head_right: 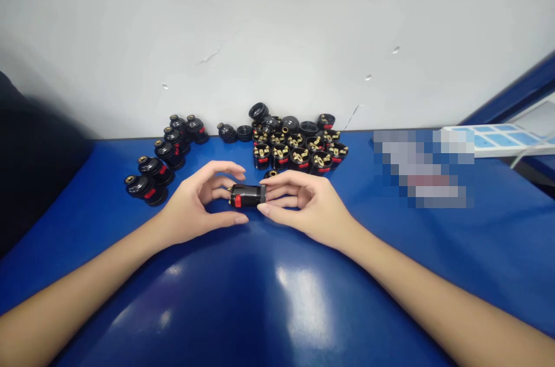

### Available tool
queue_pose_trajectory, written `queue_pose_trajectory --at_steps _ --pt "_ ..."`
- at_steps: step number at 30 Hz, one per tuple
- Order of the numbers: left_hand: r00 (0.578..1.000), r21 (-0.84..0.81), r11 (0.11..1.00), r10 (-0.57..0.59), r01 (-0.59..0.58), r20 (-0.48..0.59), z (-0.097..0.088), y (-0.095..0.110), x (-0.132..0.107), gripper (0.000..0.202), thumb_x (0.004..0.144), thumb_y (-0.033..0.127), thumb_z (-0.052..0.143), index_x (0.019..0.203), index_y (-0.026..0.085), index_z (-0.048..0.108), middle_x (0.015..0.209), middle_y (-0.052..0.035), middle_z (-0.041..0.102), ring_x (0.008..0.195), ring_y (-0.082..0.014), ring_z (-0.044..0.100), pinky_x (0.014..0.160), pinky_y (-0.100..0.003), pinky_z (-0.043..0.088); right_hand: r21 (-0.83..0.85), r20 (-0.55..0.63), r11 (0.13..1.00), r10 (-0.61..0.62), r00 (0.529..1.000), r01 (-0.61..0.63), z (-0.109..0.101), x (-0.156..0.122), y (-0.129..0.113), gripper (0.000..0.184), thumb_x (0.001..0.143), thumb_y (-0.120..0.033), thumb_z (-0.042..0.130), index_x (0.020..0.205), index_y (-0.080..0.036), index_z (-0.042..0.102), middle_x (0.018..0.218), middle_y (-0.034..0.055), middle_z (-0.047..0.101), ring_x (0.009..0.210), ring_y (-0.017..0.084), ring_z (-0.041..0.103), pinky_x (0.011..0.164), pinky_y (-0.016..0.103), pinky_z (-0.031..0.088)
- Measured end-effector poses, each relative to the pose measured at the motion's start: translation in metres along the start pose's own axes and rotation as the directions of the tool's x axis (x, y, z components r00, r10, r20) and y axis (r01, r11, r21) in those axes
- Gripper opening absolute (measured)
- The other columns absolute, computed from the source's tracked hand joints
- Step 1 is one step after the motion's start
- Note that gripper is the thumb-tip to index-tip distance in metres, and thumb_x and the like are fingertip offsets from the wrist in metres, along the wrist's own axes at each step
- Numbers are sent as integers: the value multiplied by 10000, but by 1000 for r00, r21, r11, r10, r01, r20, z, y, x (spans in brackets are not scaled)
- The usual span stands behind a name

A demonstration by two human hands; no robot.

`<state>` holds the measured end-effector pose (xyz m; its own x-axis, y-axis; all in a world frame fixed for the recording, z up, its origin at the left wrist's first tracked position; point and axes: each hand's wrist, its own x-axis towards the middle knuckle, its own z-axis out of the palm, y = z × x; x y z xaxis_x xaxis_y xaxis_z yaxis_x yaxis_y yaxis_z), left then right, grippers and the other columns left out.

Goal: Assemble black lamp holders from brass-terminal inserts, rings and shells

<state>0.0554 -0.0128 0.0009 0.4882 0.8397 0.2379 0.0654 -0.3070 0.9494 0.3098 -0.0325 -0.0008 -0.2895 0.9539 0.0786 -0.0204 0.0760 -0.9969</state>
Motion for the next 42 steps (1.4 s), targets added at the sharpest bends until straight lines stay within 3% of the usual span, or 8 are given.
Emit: queue_pose_trajectory --at_steps 8,10,16,26,30,34,40,42 --pt "998 22 999 -49 50 -31 0 3 1 249 1050 397 673 1157 183 739 1096 -93 748 982 -181 743 861 -285 656 20 49 1000 -13 999 13 0 -3 2 421 740 -325 1001 1117 -240 834 1083 80 872 977 289 862 977 453 715" --pt "998 -20 998 -52 51 -31 -1 2 1 222 1007 334 738 1177 191 720 1156 -89 730 985 -172 739 866 -289 664 6 51 1000 -5 999 4 0 -3 2 436 734 -339 1004 1122 -232 835 1084 84 870 979 294 861 981 463 715" --pt "999 -70 997 30 -31 -27 -4 -3 1 654 769 182 956 1332 245 630 1345 -99 667 1135 -195 725 1049 -374 642 10 37 1000 13 999 -13 -1 -2 2 445 726 -378 1008 1111 -234 837 1076 83 870 984 301 860 989 478 712" --pt "986 460 873 137 -164 90 -6 8 0 282 972 368 793 1192 195 752 1079 -57 806 956 -193 737 918 -326 580 57 43 998 -16 999 13 -2 -2 4 400 749 -294 998 1112 -249 836 1076 66 870 997 282 857 994 453 709" --pt "991 490 861 114 -136 74 -8 8 0 207 1063 357 658 1152 204 765 1044 -45 810 923 -174 737 865 -298 550 44 46 999 -12 999 10 -2 -2 4 426 733 -308 1008 1118 -244 837 1091 75 867 1002 296 856 1001 475 706" --pt "977 450 868 203 -209 62 -9 7 1 426 921 383 851 1278 202 707 1119 -58 785 964 -183 713 902 -303 548 48 33 999 -17 999 15 -1 -1 3 422 736 -309 1008 1119 -248 844 1097 76 869 1022 303 854 1020 481 697" --pt "997 448 892 42 -66 63 -6 6 0 301 1047 385 669 1304 230 673 971 -16 776 872 -161 703 854 -305 529 46 63 998 -47 997 44 -1 -1 4 406 759 -234 988 1135 -232 835 1095 73 869 1015 281 859 996 427 710" --pt "994 396 912 97 -110 54 -6 5 0 507 969 370 784 1414 238 579 1055 -23 772 881 -157 685 856 -302 523 50 59 998 -52 997 49 -2 -1 4 402 762 -222 985 1134 -232 835 1095 70 870 1006 269 861 984 402 714"
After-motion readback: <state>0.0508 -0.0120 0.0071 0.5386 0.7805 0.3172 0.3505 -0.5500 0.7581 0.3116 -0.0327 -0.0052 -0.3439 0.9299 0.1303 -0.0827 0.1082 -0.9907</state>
